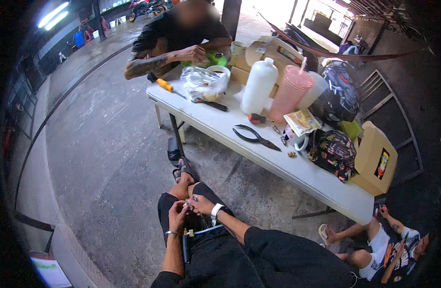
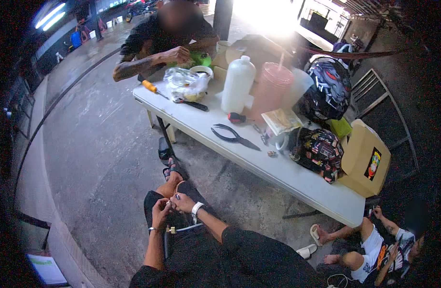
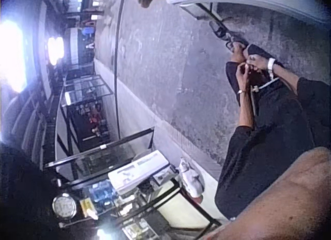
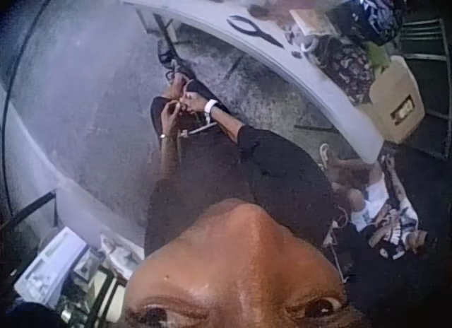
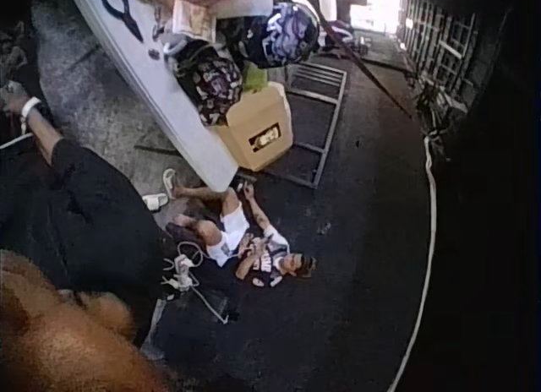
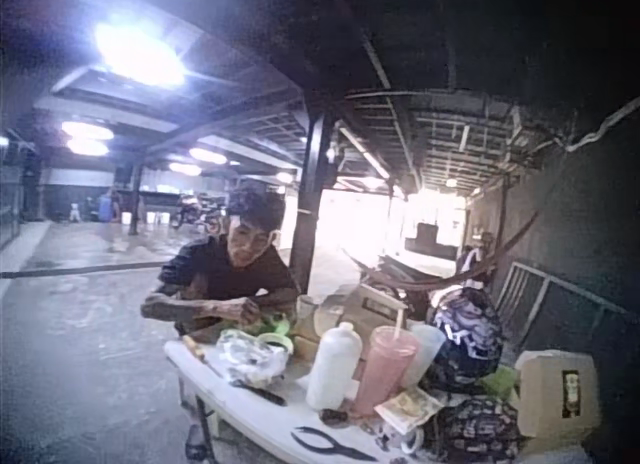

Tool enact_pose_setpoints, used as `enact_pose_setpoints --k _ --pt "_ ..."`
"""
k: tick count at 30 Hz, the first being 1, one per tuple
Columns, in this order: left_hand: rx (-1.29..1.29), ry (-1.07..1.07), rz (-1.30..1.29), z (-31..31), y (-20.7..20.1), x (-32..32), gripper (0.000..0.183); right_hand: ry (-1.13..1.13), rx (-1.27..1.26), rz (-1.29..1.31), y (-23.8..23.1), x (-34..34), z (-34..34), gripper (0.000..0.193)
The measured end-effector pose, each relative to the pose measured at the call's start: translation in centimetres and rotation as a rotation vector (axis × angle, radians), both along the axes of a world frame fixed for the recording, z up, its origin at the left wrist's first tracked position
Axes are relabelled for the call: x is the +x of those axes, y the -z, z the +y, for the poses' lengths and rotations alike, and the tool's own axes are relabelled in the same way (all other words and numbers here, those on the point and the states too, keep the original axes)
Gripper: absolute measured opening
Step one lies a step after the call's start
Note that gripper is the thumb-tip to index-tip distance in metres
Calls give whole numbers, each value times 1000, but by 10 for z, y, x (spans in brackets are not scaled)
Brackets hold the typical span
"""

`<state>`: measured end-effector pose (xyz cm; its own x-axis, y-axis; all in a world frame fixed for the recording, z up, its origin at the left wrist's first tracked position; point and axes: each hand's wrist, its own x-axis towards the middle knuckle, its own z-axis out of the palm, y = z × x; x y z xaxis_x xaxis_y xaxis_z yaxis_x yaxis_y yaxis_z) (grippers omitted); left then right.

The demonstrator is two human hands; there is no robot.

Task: Assembling a foam lance nozzle by attaching a brass adapter using pliers.

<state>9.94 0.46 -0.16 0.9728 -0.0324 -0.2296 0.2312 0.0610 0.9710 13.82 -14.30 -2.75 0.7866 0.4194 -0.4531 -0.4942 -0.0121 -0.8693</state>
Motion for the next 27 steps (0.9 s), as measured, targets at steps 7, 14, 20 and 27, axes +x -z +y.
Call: enact_pose_setpoints --k 7,14,20,27 --pt "14 -36 -2 3 -3 -4 14 -21 14 -40 -5 -3 5 20" --pt "-16 -39 11 1 0 -2 15 -11 36 -15 -7 -3 2 20" --pt "11 -40 47 1 -4 0 14 -13 30 -16 -3 -2 2 22" --pt "5 -54 18 0 -2 -2 16 -17 16 -12 -8 -2 2 23"
